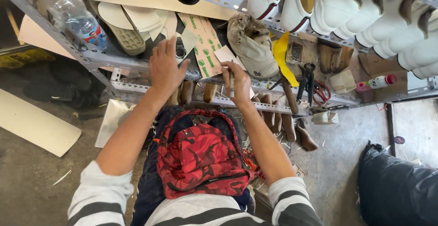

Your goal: The person sits on the floor in a workshop, holding a white shoe and a pair of pliers. They then retrieve a red bag, take out a piece of paper, and write on it with a pen. The person also handles a yellow shoe part and a white curved piece, writing on them as well.

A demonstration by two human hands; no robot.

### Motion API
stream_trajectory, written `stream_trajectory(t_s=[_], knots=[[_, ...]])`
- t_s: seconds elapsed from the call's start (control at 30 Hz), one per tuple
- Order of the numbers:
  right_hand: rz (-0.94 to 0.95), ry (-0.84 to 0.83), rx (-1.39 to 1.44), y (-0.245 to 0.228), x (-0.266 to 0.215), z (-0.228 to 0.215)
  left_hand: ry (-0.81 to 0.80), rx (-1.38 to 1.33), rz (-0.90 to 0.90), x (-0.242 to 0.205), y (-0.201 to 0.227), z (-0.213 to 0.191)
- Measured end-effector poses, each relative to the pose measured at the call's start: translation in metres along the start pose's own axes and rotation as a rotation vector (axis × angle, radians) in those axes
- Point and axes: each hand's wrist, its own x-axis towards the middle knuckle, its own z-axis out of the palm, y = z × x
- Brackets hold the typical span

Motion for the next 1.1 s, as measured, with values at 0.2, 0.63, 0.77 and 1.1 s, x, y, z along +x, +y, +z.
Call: stream_trajectory(t_s=[0.2, 0.63, 0.77, 1.1], knots=[[-0.042, -0.047, -0.112, -0.028, 0.052, 0.028, -0.062, 0.171, -0.078, 0.034, 0.005, 0.048], [0.369, -0.303, -0.004, 0.002, 0.113, 0.111, -0.203, -0.365, -0.589, 0.043, -0.042, 0.08], [0.416, -0.197, 0.095, -0.006, 0.116, 0.098, -0.079, -0.564, -0.635, 0.05, -0.031, 0.033], [0.37, -0.214, 0.016, -0.007, 0.112, 0.048, -0.156, -0.44, -0.554, 0.071, -0.051, -0.006]])
